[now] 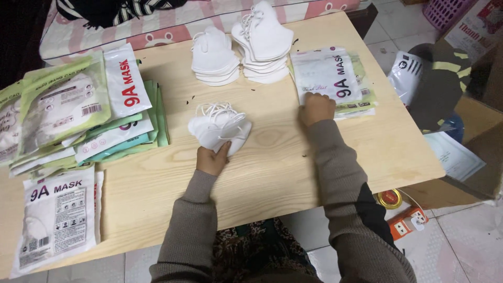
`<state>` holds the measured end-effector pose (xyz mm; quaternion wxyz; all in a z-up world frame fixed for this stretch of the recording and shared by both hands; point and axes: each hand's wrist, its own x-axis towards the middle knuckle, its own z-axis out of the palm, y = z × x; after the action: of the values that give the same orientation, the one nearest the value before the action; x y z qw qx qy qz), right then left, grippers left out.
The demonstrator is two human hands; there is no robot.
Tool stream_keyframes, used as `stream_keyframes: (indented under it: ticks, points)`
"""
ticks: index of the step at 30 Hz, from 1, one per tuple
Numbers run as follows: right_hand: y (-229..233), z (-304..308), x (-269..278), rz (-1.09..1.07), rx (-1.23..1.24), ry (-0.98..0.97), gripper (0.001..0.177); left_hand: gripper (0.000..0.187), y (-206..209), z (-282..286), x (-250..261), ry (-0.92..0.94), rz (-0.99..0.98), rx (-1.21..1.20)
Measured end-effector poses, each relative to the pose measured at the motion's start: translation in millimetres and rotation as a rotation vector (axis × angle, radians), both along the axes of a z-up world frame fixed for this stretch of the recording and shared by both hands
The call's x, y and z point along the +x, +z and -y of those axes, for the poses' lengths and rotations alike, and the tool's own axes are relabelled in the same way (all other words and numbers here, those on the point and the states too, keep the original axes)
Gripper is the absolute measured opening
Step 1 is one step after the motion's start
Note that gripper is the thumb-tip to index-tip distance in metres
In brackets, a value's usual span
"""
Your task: Packaging individual face masks into plastic bags
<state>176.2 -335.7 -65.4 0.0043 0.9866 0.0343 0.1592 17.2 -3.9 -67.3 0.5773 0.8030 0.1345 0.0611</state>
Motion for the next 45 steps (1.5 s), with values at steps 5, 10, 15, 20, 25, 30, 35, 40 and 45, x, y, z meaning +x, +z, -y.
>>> stream_keyframes:
  ticks: [5, 10, 15, 20, 25, 30, 35, 40, 45]
  points:
    - [28, -4, -10, -0.119, 0.002, 0.009, 0.026, 0.023, 5, -2, -2, -0.011, 0.029, 0.0]
    - [50, -18, -26, -0.178, -0.018, 0.008, 0.028, 0.026, 0, -3, -3, -0.01, -0.005, -0.021]
    - [-14, -12, -3, 0.067, -0.127, 0.073, 0.014, 0.028, -8, -3, -2, 0.009, -0.076, -0.038]
    - [28, -11, -9, -0.111, -0.008, 0.055, 0.021, 0.029, -3, -4, -4, -0.005, -0.069, -0.065]
    - [66, -1, -18, -0.096, 0.103, -0.014, 0.026, 0.024, 1, -2, -8, -0.008, -0.019, -0.087]
    - [112, 3, -39, 0.411, 0.008, 0.064, 0.011, 0.033, -14, -1, -7, -0.065, 0.183, -0.046]
    - [183, -3, -89, 0.584, 0.349, 0.45, 0.014, 0.038, 56, 3, -22, 0.012, 0.215, -0.165]
    - [218, -11, -112, 0.387, 0.756, 0.768, 0.016, 0.08, 95, -7, -80, 0.401, 0.155, -0.573]
    - [218, -68, -121, -0.301, 0.72, 0.949, 0.014, 0.02, 156, -12, -164, 0.413, 0.403, -0.345]
